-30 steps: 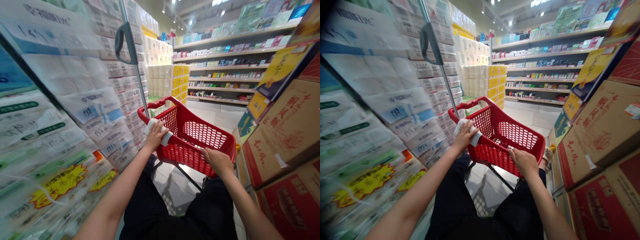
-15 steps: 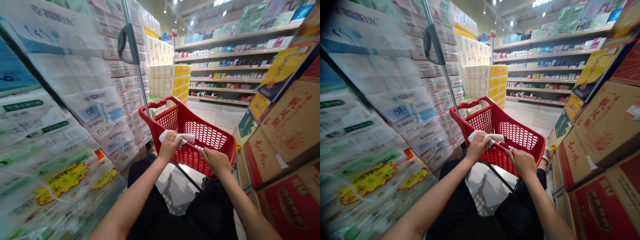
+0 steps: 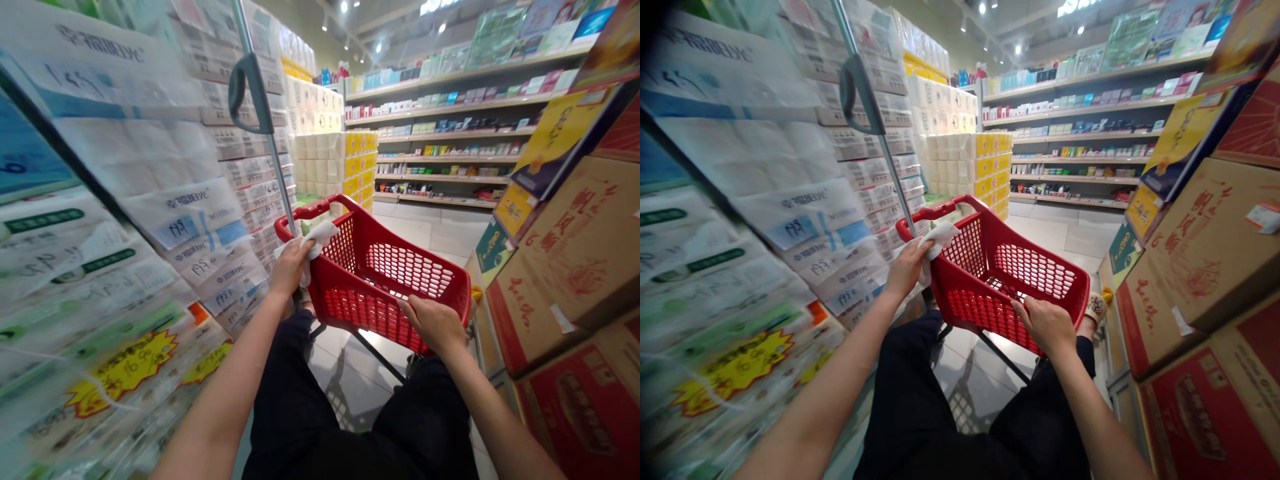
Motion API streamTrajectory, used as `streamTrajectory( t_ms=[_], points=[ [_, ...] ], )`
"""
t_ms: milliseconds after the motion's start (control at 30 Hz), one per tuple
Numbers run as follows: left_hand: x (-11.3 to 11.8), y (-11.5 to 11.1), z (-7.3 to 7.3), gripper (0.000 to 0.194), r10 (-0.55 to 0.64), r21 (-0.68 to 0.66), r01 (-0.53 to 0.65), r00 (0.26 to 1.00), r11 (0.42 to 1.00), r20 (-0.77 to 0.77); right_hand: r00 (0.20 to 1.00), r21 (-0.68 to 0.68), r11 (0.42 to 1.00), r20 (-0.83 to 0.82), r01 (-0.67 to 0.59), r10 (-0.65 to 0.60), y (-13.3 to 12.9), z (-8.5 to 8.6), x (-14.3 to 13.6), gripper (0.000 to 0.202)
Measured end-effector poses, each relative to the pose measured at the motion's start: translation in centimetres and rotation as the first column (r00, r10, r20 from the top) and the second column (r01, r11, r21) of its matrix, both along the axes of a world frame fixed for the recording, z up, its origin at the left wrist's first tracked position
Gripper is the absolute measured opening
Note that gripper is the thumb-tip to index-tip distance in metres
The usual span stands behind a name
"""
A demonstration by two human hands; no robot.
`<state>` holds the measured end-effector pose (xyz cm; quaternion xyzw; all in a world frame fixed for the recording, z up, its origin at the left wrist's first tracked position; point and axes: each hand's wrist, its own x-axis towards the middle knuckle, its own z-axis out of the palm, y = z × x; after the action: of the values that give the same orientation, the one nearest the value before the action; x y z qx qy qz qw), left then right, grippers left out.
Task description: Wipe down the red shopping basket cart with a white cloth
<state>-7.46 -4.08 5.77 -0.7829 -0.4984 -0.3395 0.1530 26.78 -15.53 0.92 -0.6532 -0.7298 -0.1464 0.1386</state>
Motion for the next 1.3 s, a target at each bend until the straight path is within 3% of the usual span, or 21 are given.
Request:
streamTrajectory(
  t_ms=[133,333,433,500,567,700,833,933,1133,1300],
  points=[
    [2.0,-1.0,-1.1,0.044,-0.009,-0.005,0.009,0.995,1.0,0.095,1.0,0.002,1.0,-0.008,0.005,-0.005,-0.1,0.1,-0.7,0.059],
    [9.8,-6.1,-4.9,0.043,-0.223,-0.072,0.225,0.974,0.972,0.037,1.0,-0.008,1.0,-0.028,-0.014,0.014,0.0,0.1,-1.3,0.059],
    [12.6,-8.1,-5.8,0.042,-0.317,-0.08,0.317,0.948,0.945,0.011,0.999,0.009,1.0,-0.019,-0.029,0.029,0.0,0.0,-1.1,0.058],
    [12.7,-8.2,-5.7,0.042,-0.363,-0.092,0.359,0.931,0.929,-0.041,0.999,0.008,0.999,-0.019,-0.047,0.047,0.0,-0.1,-0.9,0.057],
    [11.4,-7.4,-5.0,0.045,-0.352,-0.098,0.344,0.932,0.934,-0.087,0.998,-0.002,0.999,-0.022,-0.052,0.052,0.0,0.0,-0.7,0.058],
    [6.6,-4.4,-3.1,0.048,-0.107,-0.035,0.106,0.994,0.994,-0.034,0.998,0.002,0.999,-0.023,-0.052,0.052,-0.2,0.0,-0.6,0.059],
    [4.4,-3.1,-2.2,0.05,-0.049,-0.002,0.049,0.998,0.999,-0.028,0.999,0.008,0.999,-0.019,-0.035,0.035,-0.2,0.0,-1.0,0.059],
    [5.8,-3.9,-2.8,0.049,-0.08,0.001,0.08,0.996,0.997,-0.031,0.999,-0.001,1.0,-0.029,-0.019,0.019,-0.1,0.1,-1.4,0.058],
    [12.0,-7.8,-4.9,0.043,-0.219,-0.078,0.216,0.975,0.973,-0.039,0.992,-0.029,0.996,-0.104,-0.08,0.076,0.0,0.1,-2.3,0.049],
    [15.3,-9.6,-5.3,0.049,-0.313,-0.147,0.305,0.949,0.941,-0.031,0.974,-0.059,0.994,-0.216,-0.087,0.072,-0.2,0.2,-2.7,0.041]
  ],
)
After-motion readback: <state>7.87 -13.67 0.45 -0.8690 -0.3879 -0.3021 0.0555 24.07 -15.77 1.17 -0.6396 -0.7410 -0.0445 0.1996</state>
